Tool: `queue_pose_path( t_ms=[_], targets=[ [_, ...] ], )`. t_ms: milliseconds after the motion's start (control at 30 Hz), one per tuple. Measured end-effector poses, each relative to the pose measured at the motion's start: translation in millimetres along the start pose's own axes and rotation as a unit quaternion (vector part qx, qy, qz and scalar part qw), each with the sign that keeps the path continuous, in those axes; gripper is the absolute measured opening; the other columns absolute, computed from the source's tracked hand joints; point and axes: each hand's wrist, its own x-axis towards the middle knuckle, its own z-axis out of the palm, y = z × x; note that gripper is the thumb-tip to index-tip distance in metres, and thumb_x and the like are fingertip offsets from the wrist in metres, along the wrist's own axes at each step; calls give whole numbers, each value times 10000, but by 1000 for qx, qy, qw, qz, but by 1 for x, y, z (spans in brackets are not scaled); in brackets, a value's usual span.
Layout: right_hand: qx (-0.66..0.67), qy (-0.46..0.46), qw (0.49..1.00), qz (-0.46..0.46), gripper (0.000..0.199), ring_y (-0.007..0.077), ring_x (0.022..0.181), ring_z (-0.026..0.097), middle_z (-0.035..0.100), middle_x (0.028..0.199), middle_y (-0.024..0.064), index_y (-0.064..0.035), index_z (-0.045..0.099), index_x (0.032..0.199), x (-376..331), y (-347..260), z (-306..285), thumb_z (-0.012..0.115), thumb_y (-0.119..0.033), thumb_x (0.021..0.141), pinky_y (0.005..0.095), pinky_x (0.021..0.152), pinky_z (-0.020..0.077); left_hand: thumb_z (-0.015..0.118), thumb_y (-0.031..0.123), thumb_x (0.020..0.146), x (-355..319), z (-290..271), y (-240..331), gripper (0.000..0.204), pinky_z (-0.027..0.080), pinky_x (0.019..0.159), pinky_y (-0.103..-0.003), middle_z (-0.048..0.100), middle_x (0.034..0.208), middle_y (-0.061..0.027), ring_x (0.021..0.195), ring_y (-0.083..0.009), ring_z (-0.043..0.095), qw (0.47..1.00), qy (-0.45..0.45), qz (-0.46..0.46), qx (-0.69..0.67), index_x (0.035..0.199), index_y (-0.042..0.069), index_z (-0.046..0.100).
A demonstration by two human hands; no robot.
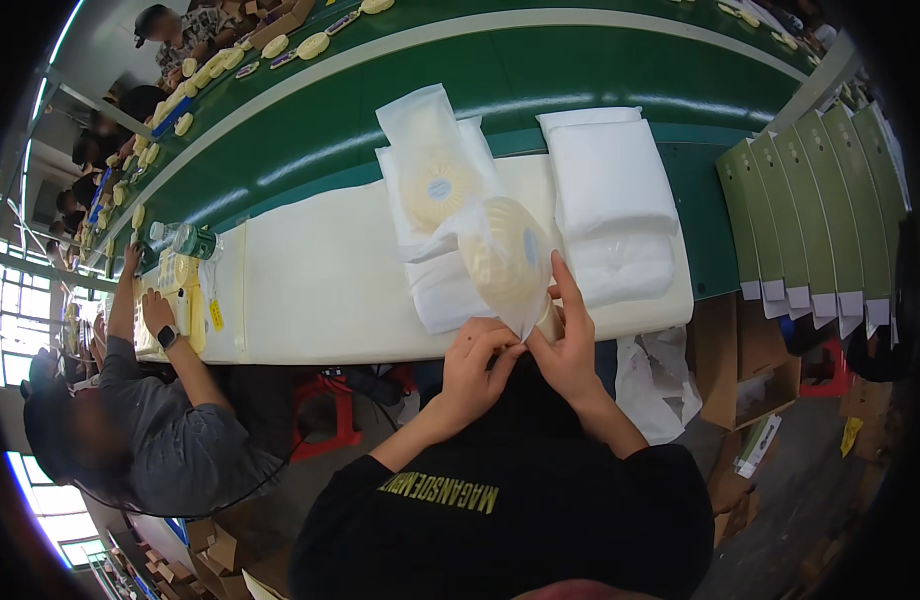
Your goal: Packing small handheld electric fans into protective foam and cardboard boxes on an assembly line.
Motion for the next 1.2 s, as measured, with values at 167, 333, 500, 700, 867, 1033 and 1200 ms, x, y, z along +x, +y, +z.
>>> queue_pose_path(
  t_ms=[167,333,500,700,867,1033,1200],
  targets=[
    [193,36,976,94,555,235,1119,565,526,1329,180,40,394,1417,-2,-2,8,561,-31,892,336,928,455,662,-26,863,-8,12,-1,607,509,882,-346,597,1145,-160,1035,-255,609,916,11,-242,-320,1367,35,330],
    [194,19,967,166,360,252,1161,556,510,1348,173,70,511,1291,-5,8,8,484,-58,956,347,951,446,605,-56,896,-2,-1,1,898,492,947,-351,555,1265,-188,1154,-252,574,784,-41,-392,-479,1519,74,-29],
    [-26,-17,999,-37,276,334,1157,564,525,1324,216,53,586,1190,-31,16,9,478,-55,960,399,992,423,577,-78,897,11,-14,-4,777,503,929,-322,560,1271,-181,1142,-233,586,833,91,-329,-435,1514,51,123],
    [-183,184,930,-262,494,380,1163,547,574,1254,246,-71,480,1372,-22,14,0,579,-64,888,422,1044,394,670,-23,835,21,-39,6,350,527,716,-291,662,1012,-111,886,-162,652,931,-34,-250,-263,1162,13,551],
    [57,121,940,-315,373,269,1065,551,557,1183,142,-81,393,1262,-17,-23,-58,552,-238,963,436,1078,334,766,138,802,101,-33,69,147,450,482,-283,620,709,-33,576,-199,602,866,-218,336,-299,820,23,676],
    [252,120,959,-56,492,190,1043,528,501,1155,76,-83,399,1185,-47,-41,-78,674,-311,847,373,989,387,816,223,728,213,27,136,487,528,824,-364,628,1116,-57,1050,-278,614,850,-125,438,-263,1172,119,644],
    [293,166,933,124,580,144,1003,519,479,1107,41,-73,421,1146,-52,-61,-88,761,-334,756,320,905,433,846,276,647,283,110,189,946,296,1105,-568,485,1385,-62,1367,-256,377,833,-10,547,-78,1453,299,351]
  ],
)
